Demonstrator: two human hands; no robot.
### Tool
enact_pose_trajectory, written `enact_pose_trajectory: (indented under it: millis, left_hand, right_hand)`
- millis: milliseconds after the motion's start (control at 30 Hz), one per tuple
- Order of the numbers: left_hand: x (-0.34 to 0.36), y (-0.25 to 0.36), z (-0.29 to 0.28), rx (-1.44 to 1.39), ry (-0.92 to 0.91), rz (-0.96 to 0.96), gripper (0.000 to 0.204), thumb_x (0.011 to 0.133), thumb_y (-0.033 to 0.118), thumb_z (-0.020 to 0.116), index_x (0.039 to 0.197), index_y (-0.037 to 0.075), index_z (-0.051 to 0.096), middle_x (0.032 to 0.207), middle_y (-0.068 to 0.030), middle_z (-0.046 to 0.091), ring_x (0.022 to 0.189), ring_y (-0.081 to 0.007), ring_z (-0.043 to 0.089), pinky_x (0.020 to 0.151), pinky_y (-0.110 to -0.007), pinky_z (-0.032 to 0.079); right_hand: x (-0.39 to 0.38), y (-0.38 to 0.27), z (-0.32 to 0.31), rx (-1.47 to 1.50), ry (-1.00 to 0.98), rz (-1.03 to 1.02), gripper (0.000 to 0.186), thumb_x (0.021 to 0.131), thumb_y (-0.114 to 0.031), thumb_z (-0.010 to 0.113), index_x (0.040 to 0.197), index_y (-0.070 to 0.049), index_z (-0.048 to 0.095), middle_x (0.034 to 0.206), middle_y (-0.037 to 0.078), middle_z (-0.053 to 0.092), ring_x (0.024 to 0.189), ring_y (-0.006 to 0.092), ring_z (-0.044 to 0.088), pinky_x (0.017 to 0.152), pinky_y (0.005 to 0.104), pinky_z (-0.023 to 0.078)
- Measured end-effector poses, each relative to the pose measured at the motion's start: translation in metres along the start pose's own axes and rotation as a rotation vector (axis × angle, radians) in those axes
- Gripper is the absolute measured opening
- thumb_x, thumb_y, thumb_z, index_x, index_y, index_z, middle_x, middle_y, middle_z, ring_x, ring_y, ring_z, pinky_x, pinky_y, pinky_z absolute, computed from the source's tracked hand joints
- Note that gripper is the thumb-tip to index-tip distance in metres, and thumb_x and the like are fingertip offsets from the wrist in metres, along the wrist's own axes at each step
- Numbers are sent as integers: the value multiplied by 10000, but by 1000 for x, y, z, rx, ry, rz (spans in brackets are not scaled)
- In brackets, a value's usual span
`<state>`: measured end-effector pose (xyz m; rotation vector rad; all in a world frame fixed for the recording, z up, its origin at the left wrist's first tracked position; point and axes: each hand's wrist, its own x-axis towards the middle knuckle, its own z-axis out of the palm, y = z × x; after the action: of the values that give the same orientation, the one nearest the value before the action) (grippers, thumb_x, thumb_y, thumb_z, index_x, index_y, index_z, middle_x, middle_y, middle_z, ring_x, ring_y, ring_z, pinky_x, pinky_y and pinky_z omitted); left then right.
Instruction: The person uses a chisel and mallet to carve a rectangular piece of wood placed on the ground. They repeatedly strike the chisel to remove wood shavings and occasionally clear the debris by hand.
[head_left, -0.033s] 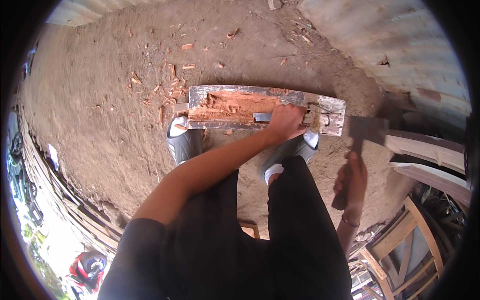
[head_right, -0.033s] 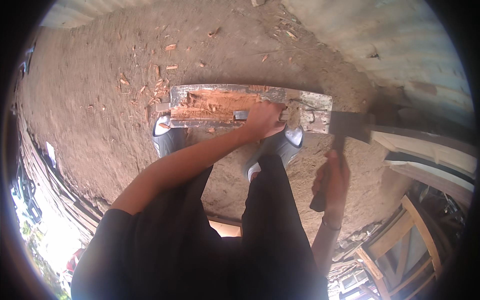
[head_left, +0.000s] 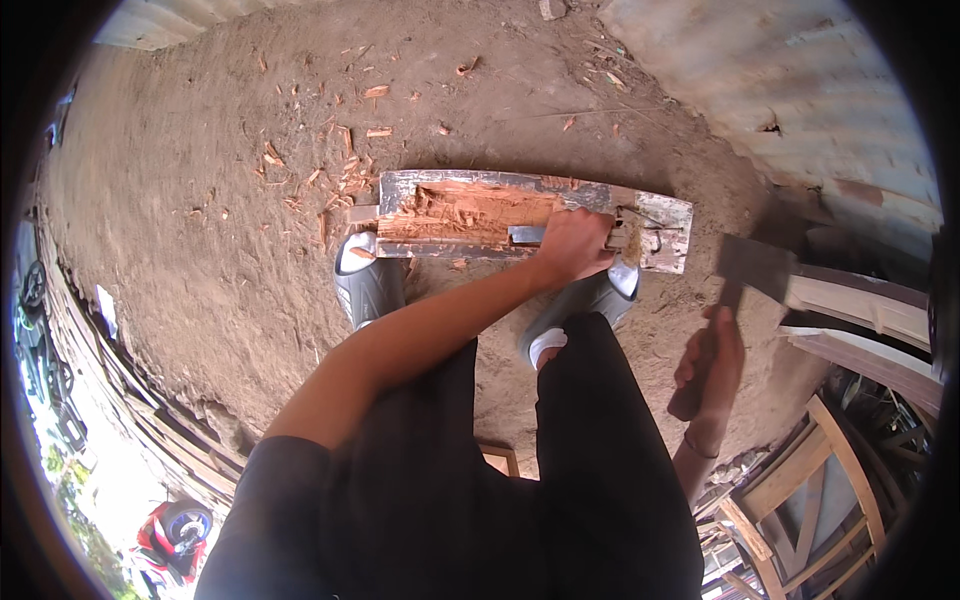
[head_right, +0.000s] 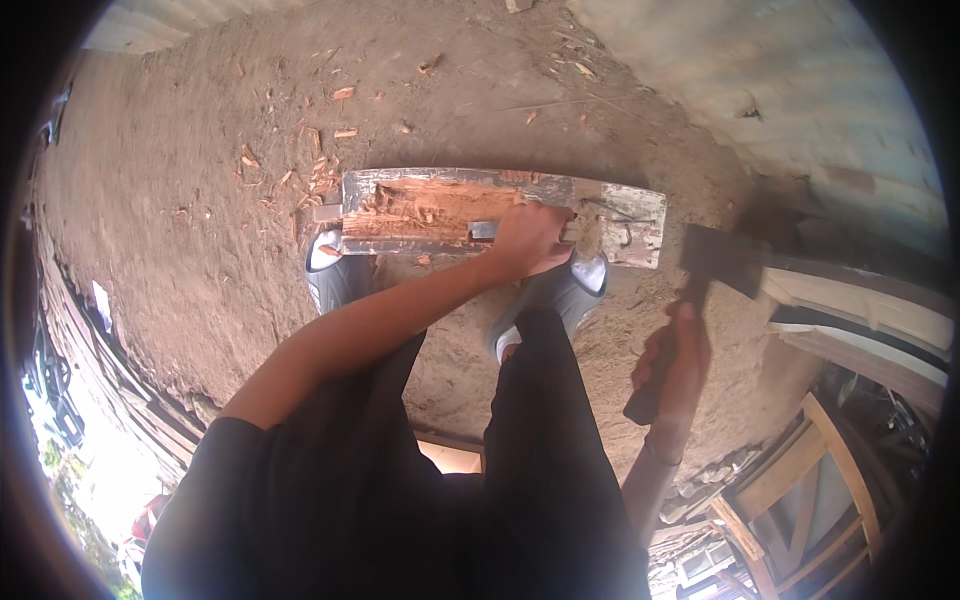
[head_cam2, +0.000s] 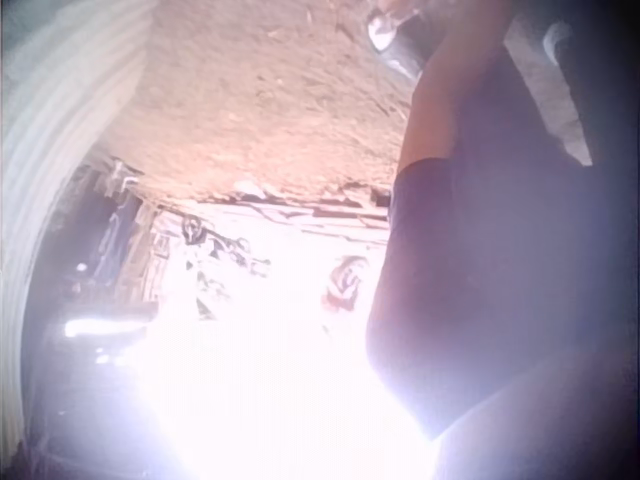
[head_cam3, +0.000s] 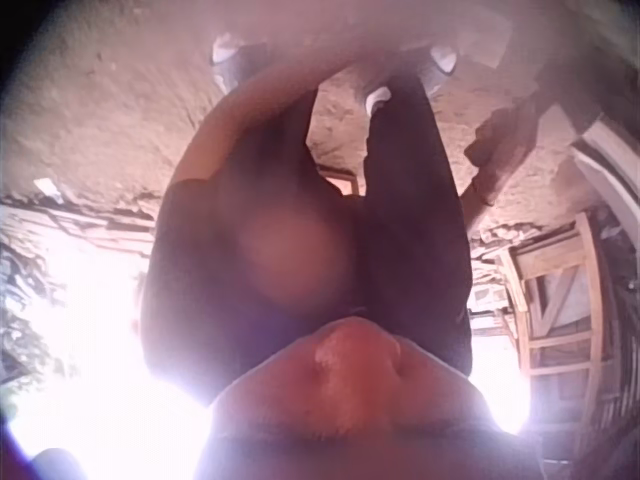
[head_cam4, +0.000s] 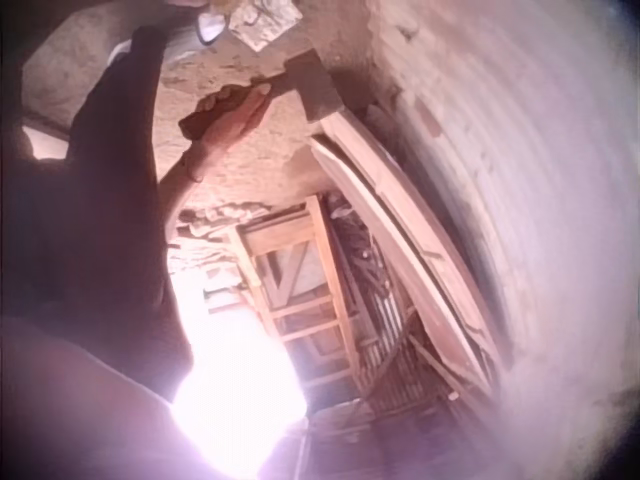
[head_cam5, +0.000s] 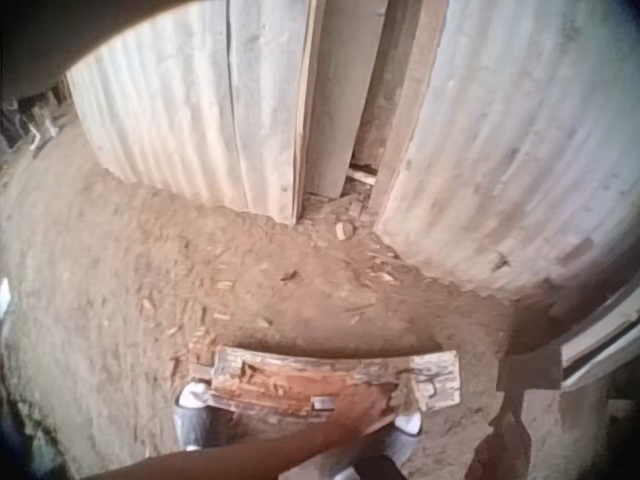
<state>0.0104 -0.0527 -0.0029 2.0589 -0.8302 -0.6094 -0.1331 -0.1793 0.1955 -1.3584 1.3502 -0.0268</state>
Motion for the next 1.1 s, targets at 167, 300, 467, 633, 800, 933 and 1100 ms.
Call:
enact_pose_trajectory:
  millis: [167, 300, 467, 633, 800, 933, 1100]
  left_hand:
    - [1, 3, 1, 12, 19, 30, 246, 716, 252, 753, 820, 46, 670, 803, -171, 714, 791, -364, 719, 705, -486, 563]
    - [-5, -5, -1, 68, -58, 52, 258, 725, 264, 766, 836, 49, 674, 811, -166, 714, 806, -364, 718, 708, -483, 561]
    - [-6, -1, 0, 70, -7, 75, 229, 725, 247, 739, 835, 58, 673, 737, -161, 694, 743, -369, 707, 653, -487, 547]
    - [-7, 3, 0, 43, -22, 31, 248, 733, 267, 764, 836, 60, 675, 794, -172, 711, 803, -358, 722, 709, -489, 554]
    - [-12, -9, -3, 100, -39, 29, 247, 742, 276, 762, 823, 65, 662, 781, -161, 700, 789, -360, 712, 700, -486, 545]
    - [-10, -9, -4, 98, 56, 58, 232, 733, 256, 747, 830, 61, 664, 731, -155, 689, 740, -363, 705, 662, -478, 546]
    - [-12, -1, -5, 27, 10, 33, 252, 744, 281, 760, 815, 60, 660, 761, -171, 691, 783, -368, 709, 708, -491, 542]
  right_hand:
    - [-5, 32, 33, -173, -29, -85, 388, 1042, -442, 536, 1085, -57, 537, 620, 13, 480, 401, 117, 445, 375, 283, 374]
    - [3, 20, 3, -70, -331, 339, 374, 1035, -443, 552, 1101, -75, 543, 621, 27, 487, 408, 130, 476, 370, 284, 391]
    - [2, 21, -13, 132, 30, 65, 390, 1032, -509, 544, 1106, -127, 518, 611, -9, 431, 407, 101, 415, 346, 263, 345]
    - [8, 34, 27, -39, 55, -26, 374, 1031, -467, 556, 1076, -95, 541, 607, -4, 470, 423, 100, 447, 386, 263, 349]
    - [-6, 18, 10, -273, -245, 150, 374, 1040, -442, 551, 1090, -71, 550, 607, 10, 491, 385, 115, 469, 350, 276, 381]
    - [-12, 1, -22, -111, -48, -1, 381, 1049, -470, 531, 1103, -93, 541, 610, -8, 468, 382, 94, 453, 334, 263, 361]
    - [-4, 30, 22, -90, 44, -119, 370, 1034, -428, 561, 1110, -67, 533, 595, -2, 463, 396, 105, 441, 345, 287, 373]
